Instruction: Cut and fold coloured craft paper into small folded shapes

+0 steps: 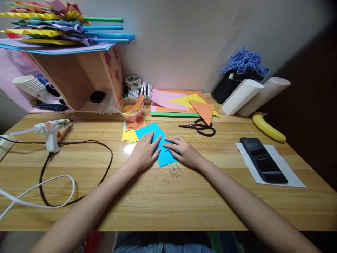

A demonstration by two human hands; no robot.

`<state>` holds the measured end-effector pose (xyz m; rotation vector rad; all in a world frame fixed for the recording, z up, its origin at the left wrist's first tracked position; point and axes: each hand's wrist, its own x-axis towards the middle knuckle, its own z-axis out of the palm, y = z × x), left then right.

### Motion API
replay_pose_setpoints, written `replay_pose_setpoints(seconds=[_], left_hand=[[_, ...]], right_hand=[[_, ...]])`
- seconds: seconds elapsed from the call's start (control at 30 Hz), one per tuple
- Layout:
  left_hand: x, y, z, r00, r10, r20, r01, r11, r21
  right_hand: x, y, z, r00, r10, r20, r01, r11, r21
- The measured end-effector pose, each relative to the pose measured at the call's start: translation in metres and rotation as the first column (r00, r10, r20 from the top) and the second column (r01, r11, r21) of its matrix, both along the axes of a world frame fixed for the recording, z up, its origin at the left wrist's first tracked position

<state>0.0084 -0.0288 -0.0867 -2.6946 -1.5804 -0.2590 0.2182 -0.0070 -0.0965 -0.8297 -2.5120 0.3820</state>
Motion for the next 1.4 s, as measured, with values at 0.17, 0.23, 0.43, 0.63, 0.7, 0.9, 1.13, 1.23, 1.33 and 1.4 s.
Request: replay_pose_setpoints(seconds=[0.17, 0.23, 0.43, 0.63, 0.7, 0.9, 1.13, 1.23, 1.33, 1.4], left_hand=[[0.0, 0.0, -0.001, 1.0, 0.009, 0.01, -0.009, 1.0, -0.007], [0.0, 0.0, -0.001, 1.0, 0.015, 0.001, -0.015, 1.0, -0.005], [0.0, 0.0, 0.0, 0.998, 0.034, -0.052, -0.034, 0.999, 0.0], [0.002, -0.001, 0.002, 0.992, 0.07, -0.103, -0.07, 0.998, 0.004], [0.003, -0.001, 0.001, 0.99, 0.075, -0.117, -0.075, 0.997, 0.004], [0.004, 0.0, -0.002, 0.992, 0.077, -0.103, -0.076, 0.997, 0.014], [0.002, 0.001, -0.006, 0.993, 0.083, -0.087, -0.083, 0.997, 0.006], [0.002, 0.001, -0.006, 0.992, 0.091, -0.085, -0.091, 0.996, -0.002], [0.002, 0.001, -0.005, 0.992, 0.09, -0.085, -0.091, 0.996, -0.008], [0.002, 0.001, -0.004, 0.992, 0.09, -0.085, -0.091, 0.996, -0.006]], right_hand=[[-0.002, -0.001, 0.003, 0.999, -0.006, 0.043, 0.006, 1.0, -0.012], [-0.002, -0.002, 0.004, 0.998, -0.001, 0.068, 0.003, 1.0, -0.02], [-0.003, -0.002, 0.006, 0.993, -0.005, 0.116, 0.01, 0.999, -0.037], [-0.002, 0.001, 0.01, 0.994, -0.014, 0.105, 0.017, 0.999, -0.029], [0.0, 0.001, 0.011, 0.994, -0.014, 0.105, 0.017, 0.999, -0.027], [0.008, 0.002, 0.019, 0.994, -0.011, 0.109, 0.015, 0.999, -0.034], [0.021, 0.001, 0.035, 0.982, -0.027, 0.188, 0.036, 0.998, -0.043], [0.025, 0.0, 0.04, 0.97, -0.04, 0.239, 0.046, 0.999, -0.018], [0.029, 0.0, 0.041, 0.963, -0.047, 0.266, 0.041, 0.999, 0.026], [0.029, 0.001, 0.039, 0.959, -0.052, 0.28, 0.034, 0.997, 0.071]])
